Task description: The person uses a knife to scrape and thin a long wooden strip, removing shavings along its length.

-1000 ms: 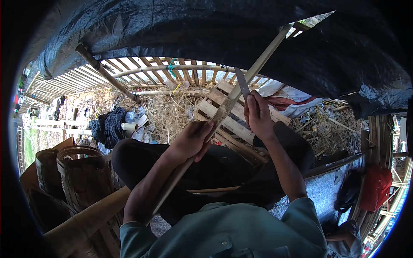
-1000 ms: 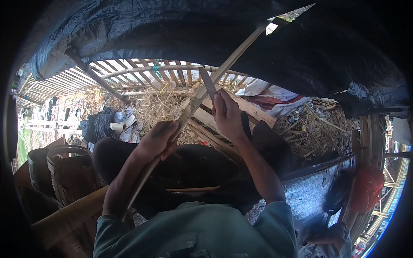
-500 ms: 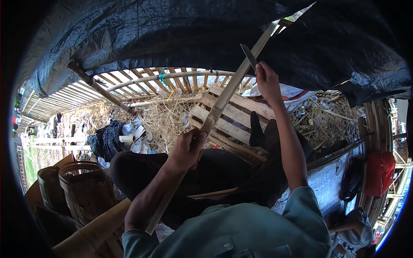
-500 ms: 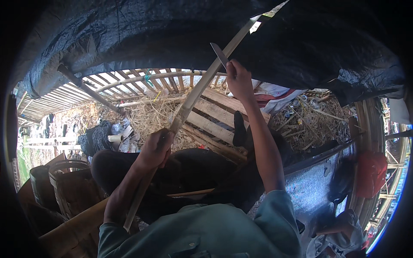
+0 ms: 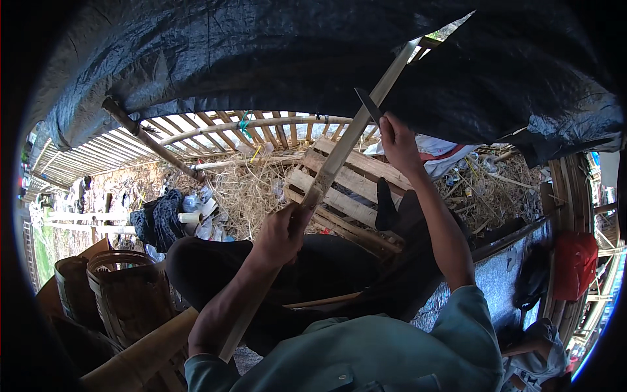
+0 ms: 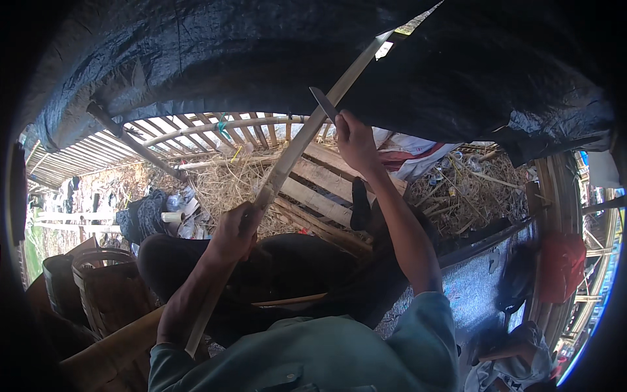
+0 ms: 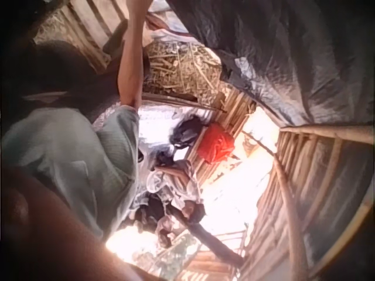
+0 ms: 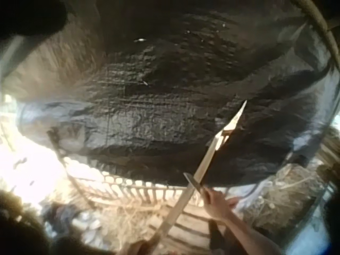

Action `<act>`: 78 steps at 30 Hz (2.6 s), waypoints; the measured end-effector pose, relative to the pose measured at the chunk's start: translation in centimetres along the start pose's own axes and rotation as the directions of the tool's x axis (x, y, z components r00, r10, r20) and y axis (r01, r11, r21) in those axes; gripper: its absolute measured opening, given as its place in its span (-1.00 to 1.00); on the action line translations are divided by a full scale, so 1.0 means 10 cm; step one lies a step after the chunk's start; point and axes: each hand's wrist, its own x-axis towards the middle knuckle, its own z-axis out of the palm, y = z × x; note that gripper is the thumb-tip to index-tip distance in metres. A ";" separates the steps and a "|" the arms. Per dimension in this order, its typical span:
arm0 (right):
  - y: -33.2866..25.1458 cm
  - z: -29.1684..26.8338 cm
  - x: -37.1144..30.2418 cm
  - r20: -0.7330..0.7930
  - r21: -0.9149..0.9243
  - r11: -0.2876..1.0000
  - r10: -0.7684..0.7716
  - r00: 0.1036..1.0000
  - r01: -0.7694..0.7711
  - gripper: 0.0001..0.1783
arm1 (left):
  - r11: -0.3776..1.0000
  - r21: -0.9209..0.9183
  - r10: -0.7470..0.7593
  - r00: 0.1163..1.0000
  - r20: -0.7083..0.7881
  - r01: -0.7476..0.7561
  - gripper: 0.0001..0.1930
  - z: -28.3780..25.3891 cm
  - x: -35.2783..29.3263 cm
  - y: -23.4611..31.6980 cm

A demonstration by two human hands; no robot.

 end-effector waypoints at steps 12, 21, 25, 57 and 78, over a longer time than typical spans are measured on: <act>-0.21 0.35 -0.57 0.157 0.129 0.986 -0.126 0.980 0.106 -0.85 | 0.972 0.122 0.215 0.968 -0.126 -0.200 -0.82 0.07 0.04 -0.05; -0.14 0.26 -0.40 0.071 0.059 0.995 0.074 0.995 -0.078 -0.72 | 0.998 -0.058 -0.021 1.000 0.005 0.021 -0.74 0.04 0.08 0.10; -0.21 0.34 -0.65 0.080 0.129 0.983 -0.140 0.987 0.129 -0.74 | 0.996 -0.087 0.000 1.000 0.009 0.001 -0.72 0.03 0.08 0.07; -0.31 0.34 -0.61 0.129 0.332 0.938 0.064 0.990 -0.104 -0.74 | 0.993 -0.113 0.041 0.999 -0.023 -0.043 -0.79 0.10 0.12 0.06; -0.40 0.39 -0.68 0.017 0.122 0.961 -0.251 0.968 0.247 -0.88 | 0.957 0.075 0.289 0.944 -0.162 -0.280 -0.81 0.17 0.18 -0.05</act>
